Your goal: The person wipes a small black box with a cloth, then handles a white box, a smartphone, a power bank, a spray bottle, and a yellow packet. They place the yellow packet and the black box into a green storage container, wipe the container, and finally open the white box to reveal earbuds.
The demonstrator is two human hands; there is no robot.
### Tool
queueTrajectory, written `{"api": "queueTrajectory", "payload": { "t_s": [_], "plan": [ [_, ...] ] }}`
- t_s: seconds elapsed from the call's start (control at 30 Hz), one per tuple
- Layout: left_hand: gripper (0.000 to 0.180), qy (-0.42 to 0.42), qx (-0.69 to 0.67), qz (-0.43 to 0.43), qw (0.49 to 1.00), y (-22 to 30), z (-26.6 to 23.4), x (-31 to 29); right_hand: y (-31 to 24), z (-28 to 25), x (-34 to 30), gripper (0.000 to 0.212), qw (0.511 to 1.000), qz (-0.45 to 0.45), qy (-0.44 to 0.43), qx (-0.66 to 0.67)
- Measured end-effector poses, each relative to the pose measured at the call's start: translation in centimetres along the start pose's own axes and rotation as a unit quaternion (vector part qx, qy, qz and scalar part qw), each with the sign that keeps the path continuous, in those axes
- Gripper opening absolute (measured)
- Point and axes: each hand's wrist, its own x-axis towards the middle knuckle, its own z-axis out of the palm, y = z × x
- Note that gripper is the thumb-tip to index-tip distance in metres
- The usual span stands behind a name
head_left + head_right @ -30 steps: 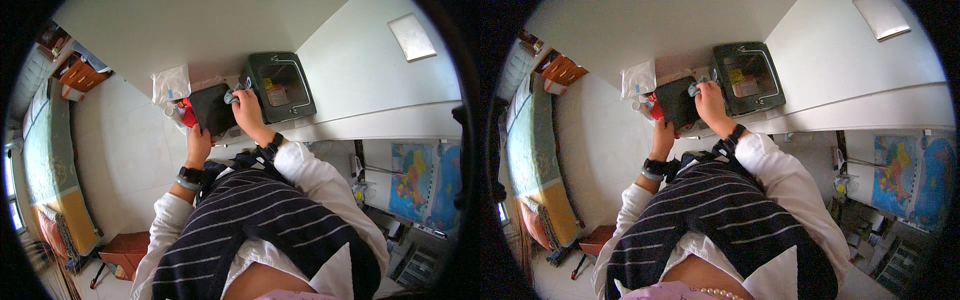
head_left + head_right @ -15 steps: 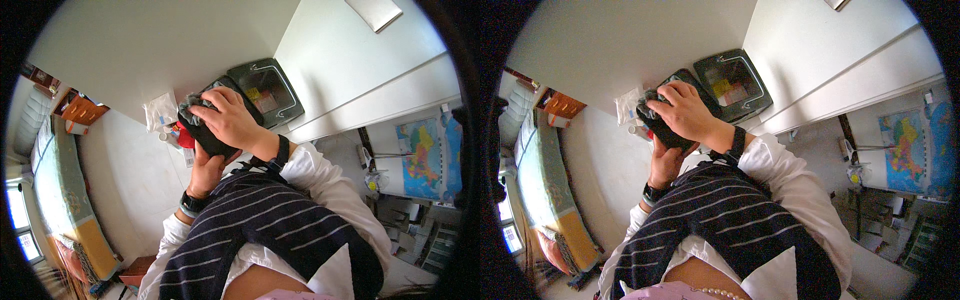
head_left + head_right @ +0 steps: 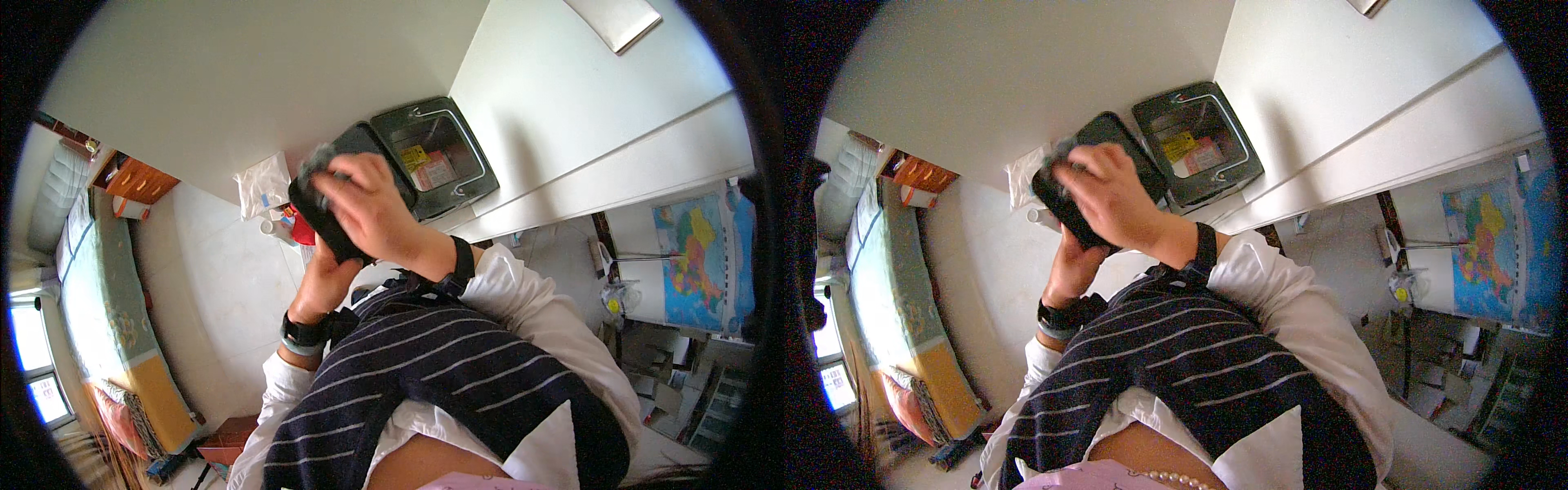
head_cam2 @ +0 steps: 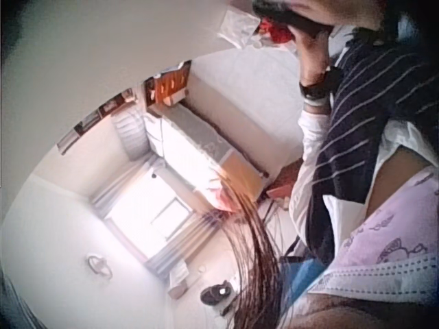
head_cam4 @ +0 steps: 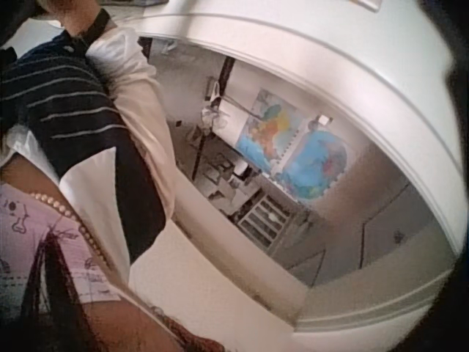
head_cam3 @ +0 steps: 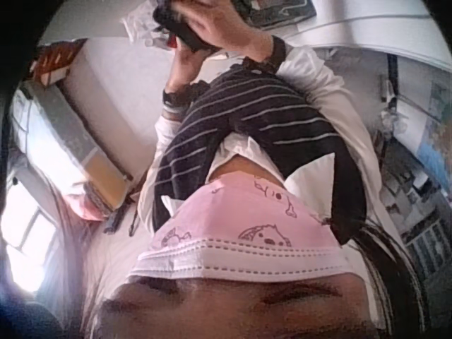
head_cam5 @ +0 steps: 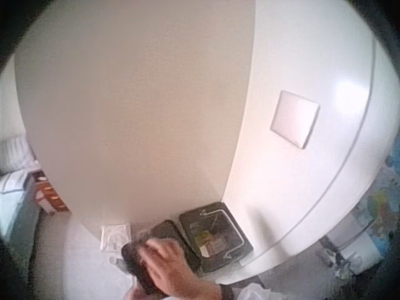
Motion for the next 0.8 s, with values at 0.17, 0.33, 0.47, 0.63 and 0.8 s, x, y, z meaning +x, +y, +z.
{"api": "queueTrajectory", "payload": {
  "t_s": [0.17,0.33,0.47,0.63,0.8],
  "plan": [
    [0.076,-0.017,-0.245,-0.063,0.967,0.8,-0.7,0.0,0.1,-0.3,-0.7,0.037,0.995,-0.023,-0.086,0.048],
    [0.059,-0.008,-0.373,-0.022,0.928,1.6,-2.0,-0.4,0.3,-1.6,-2.4,0.029,0.975,-0.083,-0.189,0.078],
    [0.054,0.016,-0.503,-0.049,0.863,1.6,-1.3,-0.7,0.4,-2.8,-2.6,0.021,0.962,-0.095,-0.241,0.082],
    [0.050,0.076,-0.454,-0.143,0.876,1.6,0.1,-0.1,1.5,-4.5,-2.5,0.018,0.937,-0.137,-0.311,0.086],
    [0.041,0.129,-0.363,-0.105,0.917,2.3,0.1,-0.5,2.3,-6.7,-1.3,0.011,0.938,-0.142,-0.316,0.017]
  ]
}}
